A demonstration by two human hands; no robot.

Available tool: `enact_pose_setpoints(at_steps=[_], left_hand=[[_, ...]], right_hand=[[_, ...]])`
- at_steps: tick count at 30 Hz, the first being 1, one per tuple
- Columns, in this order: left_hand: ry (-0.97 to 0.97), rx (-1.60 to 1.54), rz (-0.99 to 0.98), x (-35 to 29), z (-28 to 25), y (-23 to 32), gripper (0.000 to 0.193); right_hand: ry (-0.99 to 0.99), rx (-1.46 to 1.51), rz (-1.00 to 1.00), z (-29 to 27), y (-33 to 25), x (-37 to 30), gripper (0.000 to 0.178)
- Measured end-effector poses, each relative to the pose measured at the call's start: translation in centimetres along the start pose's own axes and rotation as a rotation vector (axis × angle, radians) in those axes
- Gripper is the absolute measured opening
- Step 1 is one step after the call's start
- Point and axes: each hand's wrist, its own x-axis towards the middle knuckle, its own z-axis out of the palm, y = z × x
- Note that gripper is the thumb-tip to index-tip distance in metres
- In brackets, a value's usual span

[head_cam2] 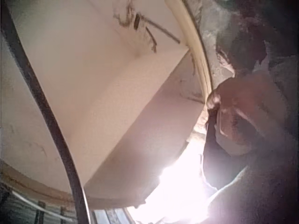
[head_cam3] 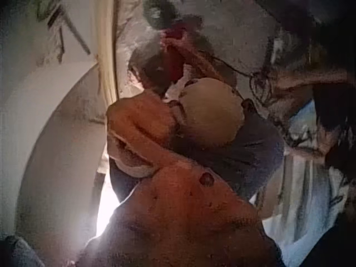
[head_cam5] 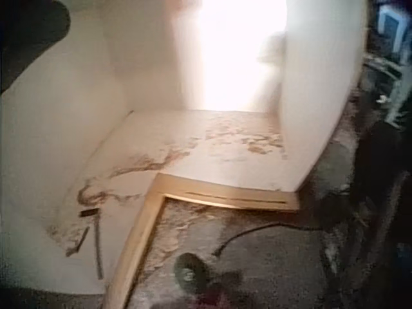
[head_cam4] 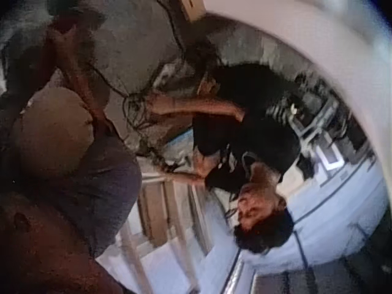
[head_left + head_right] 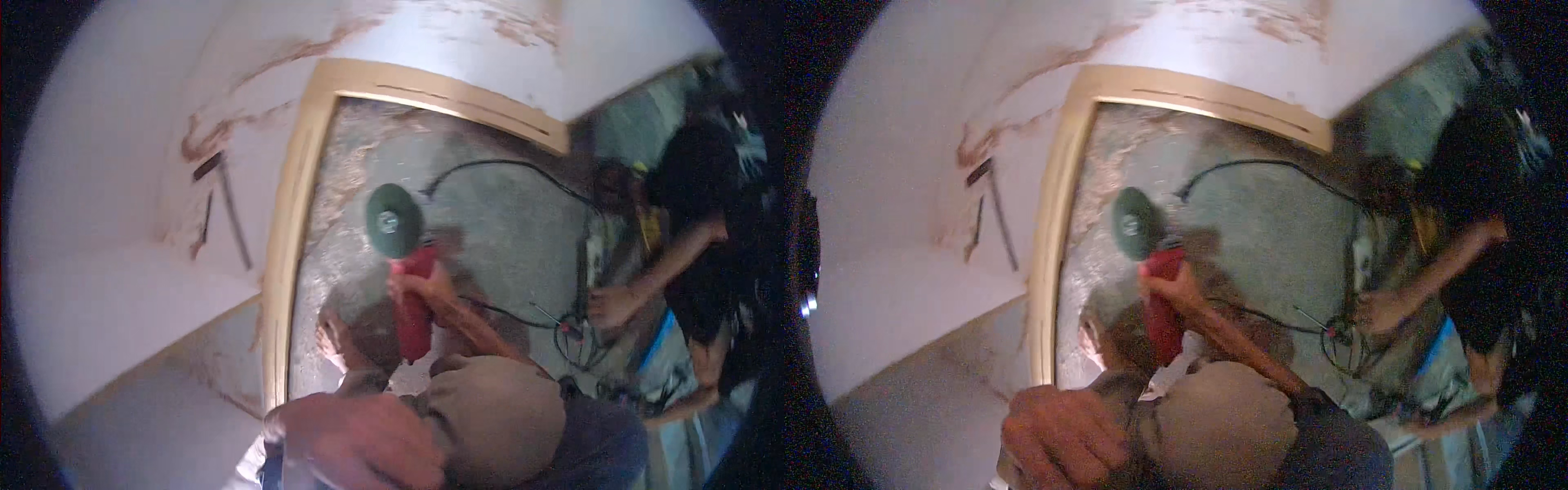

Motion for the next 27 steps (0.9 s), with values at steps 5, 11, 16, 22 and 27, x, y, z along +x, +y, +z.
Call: enact_pose_setpoints(at_steps=[5, 11, 16, 22, 27], left_hand=[[0.494, 0.205, -0.228, -9.0, -2.1, 0.5, 0.031], [0.362, 1.095, -1.223, -8.3, -6.0, -2.3, 0.054], [0.534, 0.790, -1.071, -11.2, -8.5, -6.3, 0.108], [0.693, 0.728, -1.005, -10.2, -7.9, -9.1, 0.080], [0.660, 0.934, -0.926, -11.3, -8.0, -11.4, 0.064]], right_hand=[[-0.009, -0.006, -0.029, 2.8, 0.8, 1.9, 0.042], [0.124, -0.052, -0.233, 3.3, -5.4, -0.2, 0.047], [-0.054, 0.024, -0.333, 5.1, -8.7, -0.9, 0.054], [0.194, -0.082, -0.636, 7.0, -9.8, -1.8, 0.086], [0.195, -0.050, -0.747, 6.8, -10.2, -2.7, 0.098]])
